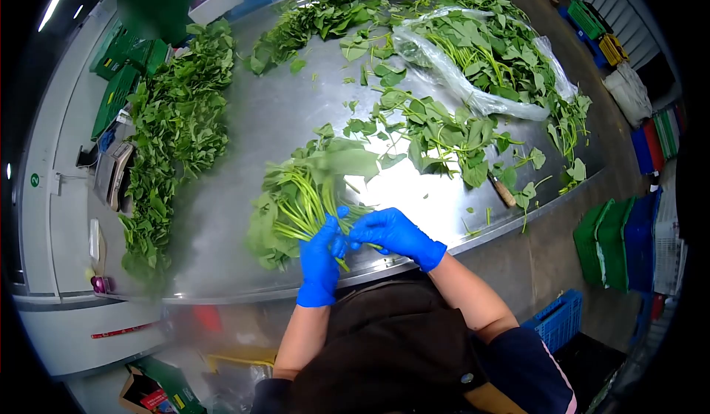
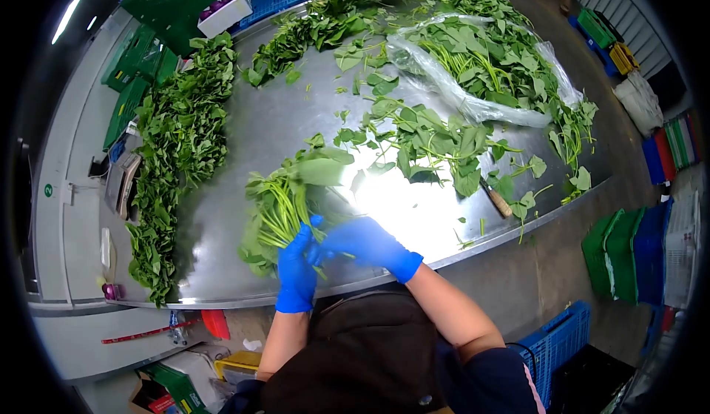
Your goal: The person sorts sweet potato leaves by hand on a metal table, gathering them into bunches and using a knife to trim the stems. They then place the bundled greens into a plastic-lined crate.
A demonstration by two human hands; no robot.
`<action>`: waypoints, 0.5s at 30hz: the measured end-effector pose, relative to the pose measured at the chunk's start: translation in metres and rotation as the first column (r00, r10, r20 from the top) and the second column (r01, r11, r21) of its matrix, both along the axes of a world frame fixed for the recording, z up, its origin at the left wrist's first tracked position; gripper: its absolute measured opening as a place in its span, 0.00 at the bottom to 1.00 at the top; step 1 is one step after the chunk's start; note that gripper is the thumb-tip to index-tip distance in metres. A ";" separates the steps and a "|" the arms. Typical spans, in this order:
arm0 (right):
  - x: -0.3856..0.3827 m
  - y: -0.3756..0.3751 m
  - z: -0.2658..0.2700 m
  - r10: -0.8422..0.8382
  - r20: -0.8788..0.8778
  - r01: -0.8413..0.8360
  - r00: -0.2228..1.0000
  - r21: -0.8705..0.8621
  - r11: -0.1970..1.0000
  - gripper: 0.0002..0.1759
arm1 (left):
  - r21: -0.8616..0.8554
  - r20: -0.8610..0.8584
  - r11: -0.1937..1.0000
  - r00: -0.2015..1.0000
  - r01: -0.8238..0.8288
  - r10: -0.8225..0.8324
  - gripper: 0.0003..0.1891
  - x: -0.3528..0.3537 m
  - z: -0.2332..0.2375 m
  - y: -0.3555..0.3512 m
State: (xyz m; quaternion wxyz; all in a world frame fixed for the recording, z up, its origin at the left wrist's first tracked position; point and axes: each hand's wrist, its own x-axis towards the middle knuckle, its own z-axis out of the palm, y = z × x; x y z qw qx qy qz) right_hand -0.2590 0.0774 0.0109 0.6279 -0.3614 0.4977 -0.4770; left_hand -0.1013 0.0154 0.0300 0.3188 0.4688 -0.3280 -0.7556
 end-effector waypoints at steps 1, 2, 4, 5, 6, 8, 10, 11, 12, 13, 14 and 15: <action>-0.001 0.000 0.003 -0.026 0.039 0.024 0.999 0.053 0.998 0.11 | -0.021 0.032 0.999 0.999 -0.029 0.029 0.17 -0.002 0.003 0.001; -0.001 -0.001 0.005 -0.054 0.075 0.046 0.996 0.106 0.993 0.11 | -0.021 0.011 1.000 1.000 -0.016 0.016 0.17 -0.001 0.000 0.001; 0.004 0.001 0.002 -0.092 0.116 0.071 0.989 0.174 0.982 0.10 | -0.087 -0.016 0.995 0.999 -0.039 0.037 0.17 -0.004 -0.001 0.004; 0.008 0.002 -0.001 -0.112 0.136 0.083 0.984 0.209 0.974 0.10 | -0.119 -0.030 0.992 0.998 -0.050 0.047 0.17 -0.005 -0.001 0.006; 0.014 0.003 -0.005 -0.143 0.085 0.124 0.986 0.199 0.972 0.09 | -0.142 -0.008 0.985 0.996 -0.094 0.094 0.17 -0.008 -0.001 0.007; 0.026 0.005 -0.005 -0.326 0.012 0.324 0.945 0.086 0.942 0.09 | -0.191 0.033 0.964 0.980 -0.186 0.195 0.17 -0.011 -0.002 0.009; 0.031 0.005 -0.006 -0.478 -0.060 0.474 0.876 -0.064 0.878 0.09 | -0.106 0.055 0.952 0.954 -0.288 0.295 0.17 -0.009 -0.001 0.006; 0.028 0.003 -0.008 -0.538 -0.042 0.534 0.842 -0.080 0.842 0.11 | -0.064 0.068 0.939 0.937 -0.339 0.343 0.17 -0.007 -0.001 0.004; 0.022 -0.001 -0.010 -0.594 -0.023 0.590 0.804 -0.095 0.802 0.12 | -0.041 0.054 0.921 0.919 -0.388 0.390 0.15 -0.003 0.000 0.002; 0.015 -0.006 -0.013 -0.647 -0.002 0.643 0.762 -0.109 0.758 0.13 | -0.019 0.040 0.900 0.899 -0.435 0.436 0.13 0.001 0.003 -0.001; 0.003 -0.012 -0.030 -0.705 -0.002 0.700 0.709 -0.115 0.705 0.17 | 0.003 0.028 0.877 0.877 -0.480 0.480 0.12 0.008 0.006 -0.004; -0.012 -0.014 -0.047 -0.678 0.012 0.663 0.735 -0.224 0.715 0.20 | 0.024 0.015 0.852 0.853 -0.523 0.522 0.12 0.015 0.008 -0.009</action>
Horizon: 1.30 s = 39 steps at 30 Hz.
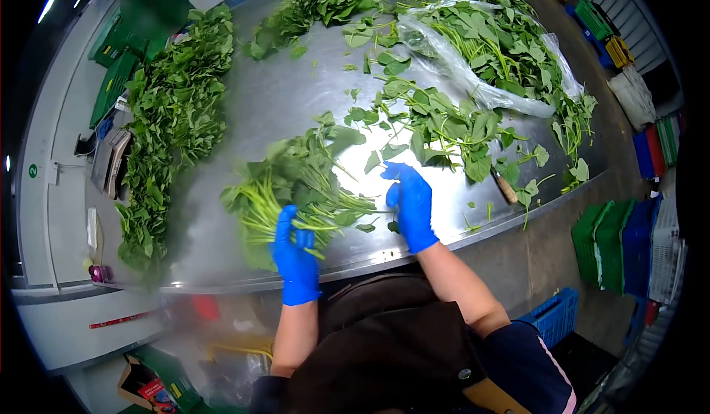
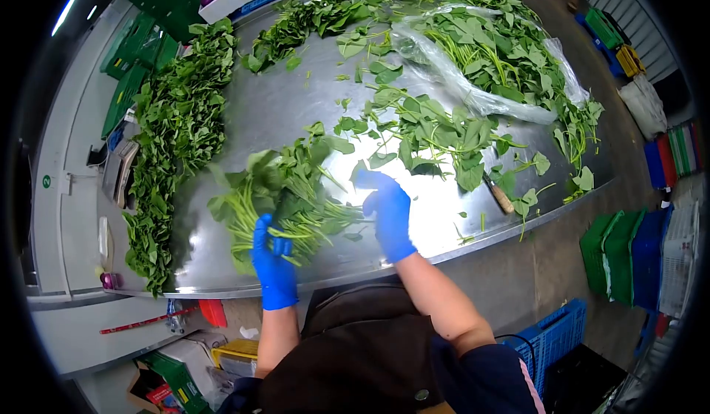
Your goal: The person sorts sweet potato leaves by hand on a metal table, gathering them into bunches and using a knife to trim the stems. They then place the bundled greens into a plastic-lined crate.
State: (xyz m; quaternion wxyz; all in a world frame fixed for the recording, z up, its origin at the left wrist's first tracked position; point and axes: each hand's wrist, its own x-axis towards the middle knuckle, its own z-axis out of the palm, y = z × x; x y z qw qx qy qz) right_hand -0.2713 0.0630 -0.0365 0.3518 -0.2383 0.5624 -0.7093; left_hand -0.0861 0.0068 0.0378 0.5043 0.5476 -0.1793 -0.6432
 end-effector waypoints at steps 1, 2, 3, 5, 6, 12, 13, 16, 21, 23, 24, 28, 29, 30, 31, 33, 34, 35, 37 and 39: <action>-0.009 -0.010 0.004 0.092 0.184 -0.104 0.979 0.060 0.993 0.21 | -0.063 -0.045 0.997 0.998 0.045 -0.048 0.10 0.014 -0.007 -0.007; -0.014 -0.019 0.007 0.165 0.364 -0.214 0.917 0.099 0.972 0.24 | -0.071 -0.111 0.997 0.993 0.031 -0.038 0.08 0.022 -0.014 -0.013; -0.010 -0.023 -0.010 0.228 0.246 -0.255 0.942 0.086 0.963 0.28 | -0.078 -0.174 0.997 0.984 0.020 -0.033 0.07 0.029 -0.021 -0.019; -0.005 -0.046 -0.052 0.334 -0.349 -0.193 0.875 0.382 0.904 0.30 | -0.065 -0.327 0.998 0.944 0.013 -0.033 0.09 0.046 -0.043 -0.032; -0.001 -0.055 -0.082 0.326 -0.662 -0.062 0.675 0.389 0.919 0.31 | -0.018 -0.328 1.000 0.944 -0.021 0.014 0.09 0.048 -0.042 -0.032; -0.005 -0.079 -0.088 0.508 -0.678 -0.075 0.532 0.560 0.825 0.19 | -0.103 -0.537 0.990 0.832 0.096 -0.137 0.04 0.061 -0.041 -0.042; -0.006 -0.075 -0.075 0.477 -0.638 -0.102 0.605 0.531 0.841 0.17 | -0.101 -0.551 0.992 0.826 0.072 -0.116 0.06 0.061 -0.037 -0.044; -0.003 -0.057 -0.026 0.292 -0.318 -0.183 0.902 0.331 0.926 0.15 | -0.109 -0.481 0.989 0.865 0.099 -0.140 0.07 0.059 -0.027 -0.044; 0.019 -0.029 0.034 0.214 -0.293 -0.167 0.932 0.175 0.970 0.15 | -0.110 -0.286 0.953 0.909 0.282 -0.302 0.15 0.026 -0.034 -0.031; 0.032 -0.021 0.045 0.245 -0.444 -0.163 0.862 0.214 0.963 0.14 | -0.035 -0.184 0.954 0.937 0.296 -0.298 0.15 -0.006 -0.018 -0.023; 0.038 -0.019 0.041 0.225 -0.603 -0.139 0.765 0.186 0.973 0.13 | 0.005 -0.130 0.953 0.945 0.304 -0.301 0.15 -0.016 -0.015 -0.018; 0.045 -0.006 0.051 0.276 -0.806 -0.133 0.524 0.243 0.961 0.13 | -0.070 0.033 0.919 0.921 0.389 -0.387 0.12 -0.028 -0.018 -0.009; 0.043 -0.005 0.052 0.250 -0.799 -0.156 0.547 0.196 0.968 0.13 | -0.067 -0.001 0.924 0.927 0.375 -0.376 0.13 -0.027 -0.016 -0.009; 0.041 -0.005 0.048 0.258 -0.688 -0.186 0.678 0.178 0.966 0.12 | -0.065 -0.038 0.919 0.920 0.388 -0.391 0.13 -0.024 -0.016 -0.009; 0.041 -0.005 0.042 0.265 -0.555 -0.215 0.788 0.154 0.964 0.12 | -0.064 -0.076 0.915 0.912 0.398 -0.402 0.13 -0.020 -0.017 -0.009; 0.032 -0.006 0.052 0.413 -0.052 -0.385 0.909 0.273 0.882 0.13 | -0.072 -0.124 0.906 0.898 0.417 -0.423 0.13 -0.013 -0.017 -0.009; 0.032 -0.005 0.048 0.463 0.058 -0.463 0.885 0.220 0.858 0.12 | -0.075 -0.135 0.898 0.888 0.434 -0.440 0.13 -0.011 -0.017 -0.008; 0.032 -0.005 0.040 0.510 0.164 -0.533 0.844 0.159 0.831 0.12 | -0.078 -0.145 0.889 0.877 0.452 -0.458 0.13 -0.010 -0.017 -0.007; 0.034 -0.006 0.034 0.545 0.254 -0.589 0.799 0.143 0.796 0.10 | -0.084 -0.155 0.878 0.864 0.471 -0.478 0.13 -0.007 -0.016 -0.006; 0.037 -0.008 0.026 0.484 0.229 -0.517 0.844 0.110 0.849 0.09 | -0.084 -0.155 0.878 0.865 0.470 -0.478 0.13 -0.006 -0.012 -0.004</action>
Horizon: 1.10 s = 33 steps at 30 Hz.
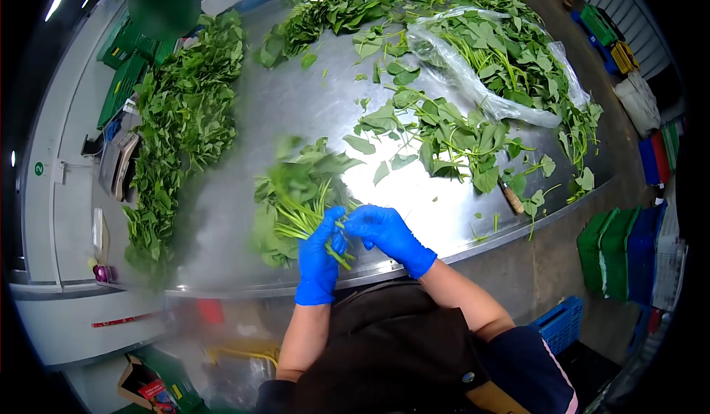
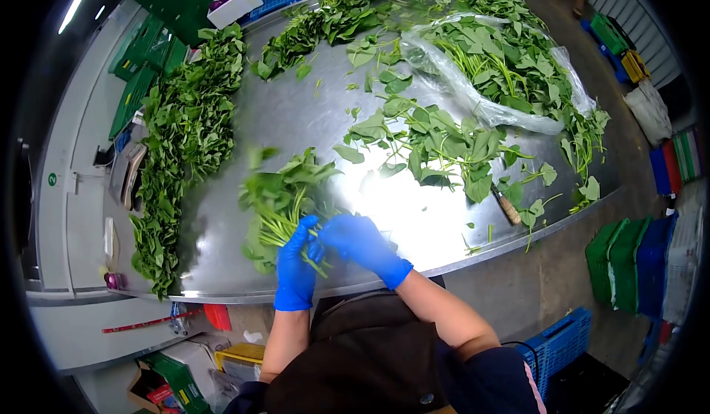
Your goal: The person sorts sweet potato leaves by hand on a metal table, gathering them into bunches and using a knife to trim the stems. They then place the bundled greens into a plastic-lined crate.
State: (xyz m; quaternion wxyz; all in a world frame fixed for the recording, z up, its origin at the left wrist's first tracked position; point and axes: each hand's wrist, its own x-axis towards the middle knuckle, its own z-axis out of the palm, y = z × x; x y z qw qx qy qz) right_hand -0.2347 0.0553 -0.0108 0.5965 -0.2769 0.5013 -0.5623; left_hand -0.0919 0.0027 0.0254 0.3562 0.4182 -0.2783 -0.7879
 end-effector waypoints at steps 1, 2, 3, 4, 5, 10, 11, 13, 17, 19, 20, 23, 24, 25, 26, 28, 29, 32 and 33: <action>0.002 -0.001 -0.001 -0.043 -0.001 0.043 0.999 -0.018 0.999 0.09 | -0.038 0.028 0.997 0.998 -0.062 0.063 0.12 0.001 0.000 0.000; 0.005 -0.001 0.000 -0.163 0.070 0.166 0.984 -0.029 0.986 0.09 | -0.073 0.055 0.990 0.991 -0.120 0.124 0.12 0.002 -0.001 0.001; -0.001 0.001 0.008 -0.261 0.092 0.266 0.961 -0.042 0.963 0.10 | -0.103 0.084 0.979 0.979 -0.177 0.185 0.12 0.003 -0.002 0.003; -0.009 0.000 0.003 -0.389 0.065 0.392 0.919 -0.036 0.919 0.12 | -0.156 0.108 0.958 0.960 -0.240 0.258 0.11 0.007 0.000 0.000; -0.023 -0.004 -0.010 -0.481 0.051 0.482 0.875 -0.010 0.876 0.14 | -0.235 0.017 0.946 0.973 -0.222 0.232 0.10 0.014 0.005 -0.005; -0.059 0.003 -0.021 -0.265 -0.331 0.316 0.906 0.109 0.943 0.18 | -0.030 0.069 0.896 0.894 -0.442 0.443 0.10 0.044 -0.004 -0.030; -0.057 0.004 -0.036 -0.035 -0.612 0.239 0.790 0.254 0.937 0.17 | 0.065 -0.025 0.909 0.910 -0.412 0.415 0.10 0.059 -0.027 -0.038; -0.043 0.012 -0.066 -0.119 -0.805 0.133 0.581 -0.050 0.990 0.14 | 0.241 -0.217 0.918 0.905 -0.314 0.367 0.12 0.082 -0.072 -0.048; -0.017 -0.002 -0.076 -0.134 -0.894 0.036 0.428 -0.131 0.991 0.13 | 0.241 -0.286 0.951 0.922 -0.193 0.260 0.17 0.084 -0.069 -0.047; -0.014 -0.008 -0.092 -0.107 -0.910 -0.004 0.402 -0.119 0.993 0.13 | 0.194 -0.307 0.967 0.926 -0.166 0.221 0.15 0.086 -0.064 -0.048; -0.015 -0.012 -0.107 -0.105 -0.896 -0.013 0.431 -0.123 0.992 0.13 | 0.170 -0.318 0.974 0.927 -0.151 0.200 0.15 0.086 -0.061 -0.050; -0.019 -0.012 -0.072 -0.159 -0.643 0.133 0.749 -0.089 0.987 0.14 | 0.158 -0.270 0.956 0.921 -0.246 0.281 0.13 0.087 -0.042 -0.048; -0.021 -0.012 -0.056 -0.200 -0.487 0.201 0.850 -0.049 0.978 0.14 | 0.130 -0.255 0.956 0.922 -0.265 0.290 0.13 0.088 -0.039 -0.047; -0.025 -0.012 -0.056 -0.178 -0.422 0.194 0.889 -0.005 0.981 0.15 | 0.122 -0.239 0.950 0.921 -0.287 0.309 0.13 0.085 -0.035 -0.046; -0.032 -0.010 -0.057 -0.158 -0.355 0.184 0.922 0.042 0.982 0.15 | 0.116 -0.223 0.944 0.918 -0.308 0.327 0.12 0.081 -0.030 -0.044; -0.038 -0.006 -0.053 -0.142 -0.419 0.153 0.897 -0.009 0.988 0.14 | 0.106 -0.167 0.938 0.924 -0.331 0.345 0.10 0.067 -0.024 -0.038; -0.039 -0.006 -0.047 -0.170 -0.349 0.178 0.922 -0.011 0.984 0.14 | 0.100 -0.128 0.935 0.928 -0.340 0.351 0.09 0.058 -0.022 -0.035; -0.034 -0.004 -0.019 -0.184 -0.236 0.191 0.954 0.010 0.981 0.15 | -0.037 0.042 0.948 0.948 -0.315 0.317 0.08 0.028 -0.014 -0.021; -0.030 -0.004 -0.028 -0.214 -0.322 0.205 0.922 -0.061 0.977 0.15 | -0.101 0.105 0.952 0.948 -0.290 0.300 0.10 0.016 -0.011 -0.018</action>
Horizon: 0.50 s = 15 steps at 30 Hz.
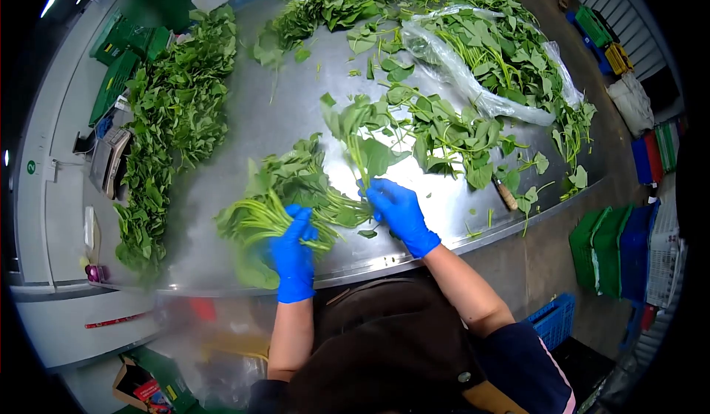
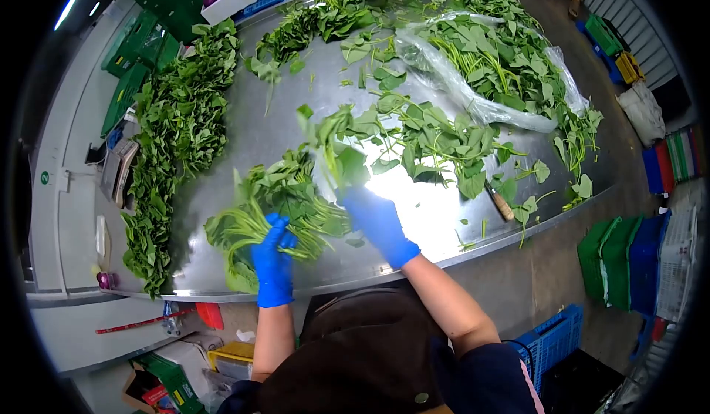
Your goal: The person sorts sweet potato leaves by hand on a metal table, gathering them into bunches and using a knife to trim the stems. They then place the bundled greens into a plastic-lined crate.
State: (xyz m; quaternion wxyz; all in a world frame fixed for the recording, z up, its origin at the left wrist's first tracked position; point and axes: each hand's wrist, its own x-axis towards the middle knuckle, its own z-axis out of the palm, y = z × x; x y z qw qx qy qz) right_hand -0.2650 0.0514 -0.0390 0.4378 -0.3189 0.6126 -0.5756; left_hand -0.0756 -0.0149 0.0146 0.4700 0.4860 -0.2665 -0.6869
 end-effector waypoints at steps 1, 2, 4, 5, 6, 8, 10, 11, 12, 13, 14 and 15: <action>0.005 0.002 0.017 0.017 0.064 -0.020 0.998 0.045 0.999 0.14 | -0.018 -0.016 0.999 0.999 0.042 -0.043 0.13 -0.009 0.004 0.003; 0.011 0.006 0.035 0.031 0.129 -0.043 0.991 0.092 0.995 0.13 | -0.036 -0.011 0.997 0.997 0.072 -0.073 0.13 -0.017 0.007 0.006; 0.021 0.009 0.034 0.086 -0.006 -0.086 0.996 0.038 0.996 0.11 | -0.071 0.000 0.989 0.991 0.131 -0.132 0.14 -0.033 0.009 0.012; 0.024 0.010 0.036 0.098 -0.173 -0.102 0.980 -0.015 0.995 0.11 | -0.060 -0.003 0.990 0.992 0.130 -0.130 0.14 -0.038 0.009 0.015; 0.026 0.011 0.036 0.099 -0.335 -0.127 0.937 -0.064 0.990 0.10 | -0.069 0.008 0.990 0.993 0.119 -0.119 0.13 -0.041 0.008 0.017; 0.030 0.016 0.037 0.048 -0.171 -0.064 0.984 -0.089 0.994 0.10 | -0.085 0.034 0.991 0.995 0.101 -0.098 0.13 -0.043 0.005 0.018; 0.031 0.019 0.041 0.039 -0.031 -0.041 0.999 -0.062 0.997 0.10 | -0.088 0.055 0.992 0.995 0.089 -0.085 0.12 -0.041 0.003 0.018; 0.030 0.019 0.045 0.054 0.023 -0.054 0.998 -0.030 0.998 0.11 | -0.097 0.032 0.991 0.995 0.097 -0.095 0.13 -0.037 -0.002 0.017; 0.029 0.019 0.047 0.068 0.076 -0.068 0.995 0.000 0.998 0.11 | -0.107 0.007 0.989 0.994 0.105 -0.105 0.14 -0.035 -0.005 0.017; 0.031 0.018 0.046 0.073 0.066 -0.072 0.995 -0.013 0.997 0.11 | -0.098 0.013 0.988 0.993 0.119 -0.118 0.15 -0.036 -0.004 0.017; 0.033 0.018 0.046 0.077 0.055 -0.076 0.995 -0.026 0.997 0.11 | -0.089 0.019 0.987 0.991 0.133 -0.132 0.16 -0.038 -0.001 0.018; 0.035 0.018 0.046 0.083 0.045 -0.081 0.996 -0.038 0.996 0.11 | -0.077 0.025 0.986 0.989 0.146 -0.144 0.17 -0.039 0.002 0.018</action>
